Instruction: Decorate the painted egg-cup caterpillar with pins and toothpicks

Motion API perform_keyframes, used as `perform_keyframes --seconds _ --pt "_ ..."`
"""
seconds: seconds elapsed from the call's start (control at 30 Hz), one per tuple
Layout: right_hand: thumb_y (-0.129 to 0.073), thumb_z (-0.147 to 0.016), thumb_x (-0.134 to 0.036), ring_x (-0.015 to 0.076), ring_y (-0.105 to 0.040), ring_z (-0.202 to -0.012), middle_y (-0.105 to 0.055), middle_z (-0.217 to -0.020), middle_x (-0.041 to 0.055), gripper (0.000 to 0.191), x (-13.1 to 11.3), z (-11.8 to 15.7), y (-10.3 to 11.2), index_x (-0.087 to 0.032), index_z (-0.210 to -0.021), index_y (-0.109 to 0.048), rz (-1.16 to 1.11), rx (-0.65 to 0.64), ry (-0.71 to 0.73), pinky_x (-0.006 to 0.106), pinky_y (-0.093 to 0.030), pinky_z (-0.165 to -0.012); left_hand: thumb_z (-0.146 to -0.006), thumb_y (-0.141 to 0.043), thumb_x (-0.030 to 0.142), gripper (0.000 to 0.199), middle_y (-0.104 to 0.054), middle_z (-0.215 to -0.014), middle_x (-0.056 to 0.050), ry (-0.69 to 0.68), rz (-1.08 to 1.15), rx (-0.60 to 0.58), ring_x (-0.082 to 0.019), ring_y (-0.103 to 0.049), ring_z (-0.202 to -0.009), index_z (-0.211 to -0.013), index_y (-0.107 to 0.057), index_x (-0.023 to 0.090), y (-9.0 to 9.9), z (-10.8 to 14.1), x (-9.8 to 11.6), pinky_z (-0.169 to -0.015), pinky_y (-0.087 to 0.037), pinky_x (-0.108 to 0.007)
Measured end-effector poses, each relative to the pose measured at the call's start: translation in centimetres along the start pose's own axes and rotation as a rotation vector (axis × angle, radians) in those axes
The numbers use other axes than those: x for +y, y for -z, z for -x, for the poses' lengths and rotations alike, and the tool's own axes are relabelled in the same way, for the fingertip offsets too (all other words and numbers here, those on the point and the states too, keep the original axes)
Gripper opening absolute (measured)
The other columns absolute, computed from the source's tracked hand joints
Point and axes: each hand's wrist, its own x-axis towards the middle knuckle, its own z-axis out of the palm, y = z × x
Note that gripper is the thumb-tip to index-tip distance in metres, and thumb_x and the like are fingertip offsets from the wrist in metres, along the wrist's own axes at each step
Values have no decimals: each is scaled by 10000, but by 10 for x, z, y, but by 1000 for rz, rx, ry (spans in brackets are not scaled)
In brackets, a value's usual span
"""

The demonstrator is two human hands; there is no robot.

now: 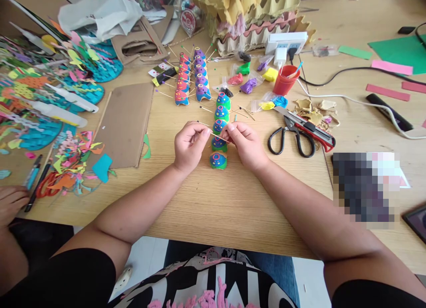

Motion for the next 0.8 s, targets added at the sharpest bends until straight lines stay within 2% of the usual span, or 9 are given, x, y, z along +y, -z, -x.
perform_keyframes --seconds 0.1,0.23,0.43,0.63,0.8 --pt "-893 -755 -586 127 -551 -728 -635 -748 -16 416 -3 -1 -1 -231 -732 -676 -29 20 -42 280 -487 -720 -1003 -678 364 217 -702 -818 -19 6 14 -8 -151 -620 -805 -847 -709 217 1 0 0 -777 -500 -329" --pt "-926 -724 -513 112 -484 -662 -580 -684 -35 398 -7 -4 0 -230 -749 -646 -78 31 -67 254 -411 -627 -1002 -679 369 224 -683 -811 -21 28 54 -18 -152 -592 -788 -840 -705 216 2 1 0 -716 -455 -320" --pt "-871 -770 -589 106 -417 -578 -535 -594 -43 498 -7 -5 2 -223 -669 -548 -84 -20 -52 247 -315 -544 -1000 -677 421 269 -680 -822 -24 94 120 -26 -160 -603 -815 -827 -699 217 2 1 -1 -804 -493 -340" --pt "-843 -804 -618 82 -432 -573 -603 -639 -34 429 -7 -3 7 -200 -799 -746 124 -118 -88 246 -348 -559 -996 -670 484 317 -675 -808 -21 113 110 -37 -155 -603 -798 -820 -690 220 2 0 -1 -764 -491 -324" --pt "-877 -750 -624 88 -477 -568 -607 -602 -28 458 -14 -2 6 -184 -727 -753 211 -185 -131 254 -385 -562 -1001 -652 514 341 -686 -812 -22 93 79 -61 -162 -612 -795 -822 -681 225 2 0 1 -783 -512 -343"
